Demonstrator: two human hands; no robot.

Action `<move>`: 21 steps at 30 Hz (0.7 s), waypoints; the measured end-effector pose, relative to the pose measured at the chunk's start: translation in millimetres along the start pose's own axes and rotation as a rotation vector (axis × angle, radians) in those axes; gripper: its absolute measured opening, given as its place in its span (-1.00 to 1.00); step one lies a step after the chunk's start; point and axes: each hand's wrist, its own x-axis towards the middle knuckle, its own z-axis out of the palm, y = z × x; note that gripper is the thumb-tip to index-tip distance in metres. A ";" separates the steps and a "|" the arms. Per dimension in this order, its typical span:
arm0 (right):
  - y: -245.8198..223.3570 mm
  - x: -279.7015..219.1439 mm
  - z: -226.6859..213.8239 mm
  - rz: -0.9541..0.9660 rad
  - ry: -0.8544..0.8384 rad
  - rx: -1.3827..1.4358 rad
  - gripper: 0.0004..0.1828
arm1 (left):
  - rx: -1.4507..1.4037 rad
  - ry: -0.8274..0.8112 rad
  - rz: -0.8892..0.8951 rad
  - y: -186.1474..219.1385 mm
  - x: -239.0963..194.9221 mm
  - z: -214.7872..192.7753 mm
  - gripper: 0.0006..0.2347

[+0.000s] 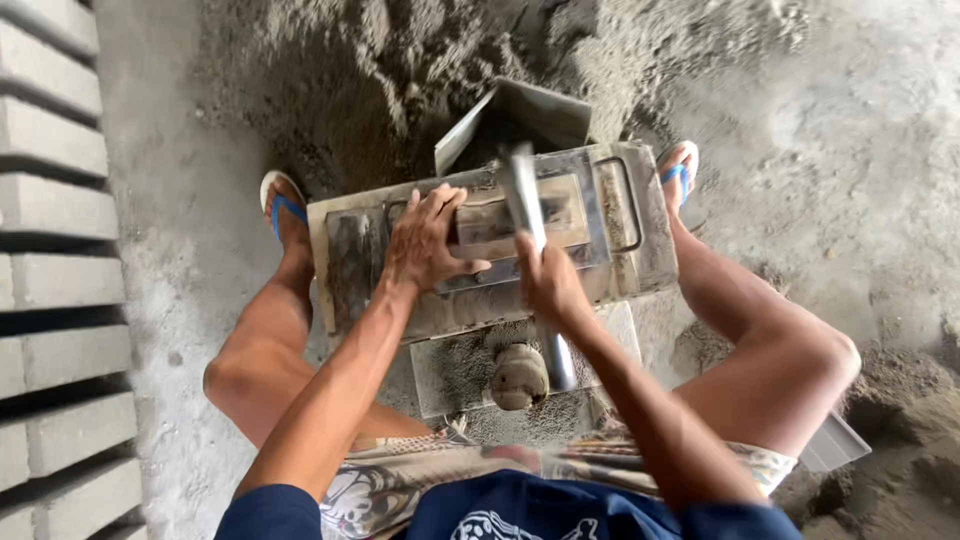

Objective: The person scoops wet concrete into a metal mold, levels the surface with a straight edge, and removes excess material. They then flip the mold to release the formed brick and stack it with others. This process is repeated multiple times.

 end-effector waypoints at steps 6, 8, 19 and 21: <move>-7.7 15.6 -28.3 0.021 -0.409 0.099 -0.46 | -0.009 -0.012 -0.020 -2.8 -0.1 2.5 -0.11; -17.3 -3.7 -23.6 -0.202 -0.066 0.091 -0.46 | -0.032 -0.012 -0.018 0.0 -0.2 -0.6 -0.09; 22.0 8.9 -6.9 -0.043 -0.213 0.112 -0.56 | -0.015 -0.021 -0.028 -10.5 -8.7 10.6 -0.08; 44.0 0.6 4.3 0.074 -0.229 0.071 -0.61 | -0.043 -0.016 -0.014 -4.9 -9.7 7.3 -0.08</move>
